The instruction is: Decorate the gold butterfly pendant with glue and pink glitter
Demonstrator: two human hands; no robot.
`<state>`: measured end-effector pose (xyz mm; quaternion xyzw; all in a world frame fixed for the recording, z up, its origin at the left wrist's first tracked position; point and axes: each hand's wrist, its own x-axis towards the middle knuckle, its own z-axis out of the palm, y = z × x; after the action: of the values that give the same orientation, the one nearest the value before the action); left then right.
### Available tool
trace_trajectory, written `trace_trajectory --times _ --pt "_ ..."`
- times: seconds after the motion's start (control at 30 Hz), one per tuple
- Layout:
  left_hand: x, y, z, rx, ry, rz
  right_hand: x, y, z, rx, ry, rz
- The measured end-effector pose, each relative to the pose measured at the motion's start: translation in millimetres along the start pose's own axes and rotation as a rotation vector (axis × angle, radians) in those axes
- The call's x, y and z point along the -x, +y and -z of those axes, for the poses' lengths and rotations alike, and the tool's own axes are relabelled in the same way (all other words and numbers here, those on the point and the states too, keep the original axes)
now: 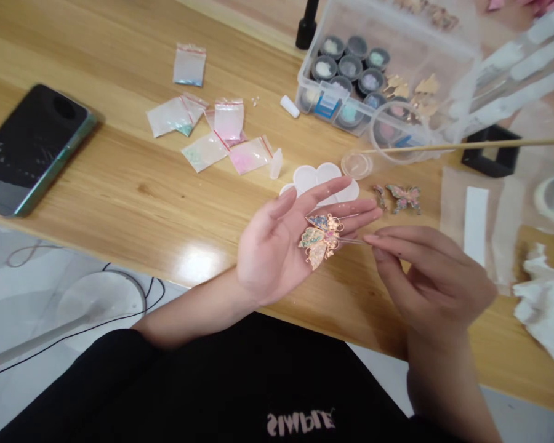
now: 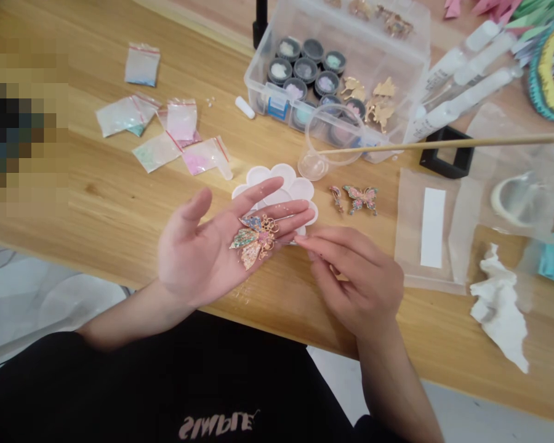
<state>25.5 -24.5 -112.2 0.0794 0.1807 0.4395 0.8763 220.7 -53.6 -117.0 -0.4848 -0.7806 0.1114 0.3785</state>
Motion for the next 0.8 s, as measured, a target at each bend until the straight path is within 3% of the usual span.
trace_trajectory --times 0.8 --pt "0.9 -0.2 -0.8 0.007 0.01 0.002 2.4 1.1 1.7 -0.001 -0.018 -0.003"
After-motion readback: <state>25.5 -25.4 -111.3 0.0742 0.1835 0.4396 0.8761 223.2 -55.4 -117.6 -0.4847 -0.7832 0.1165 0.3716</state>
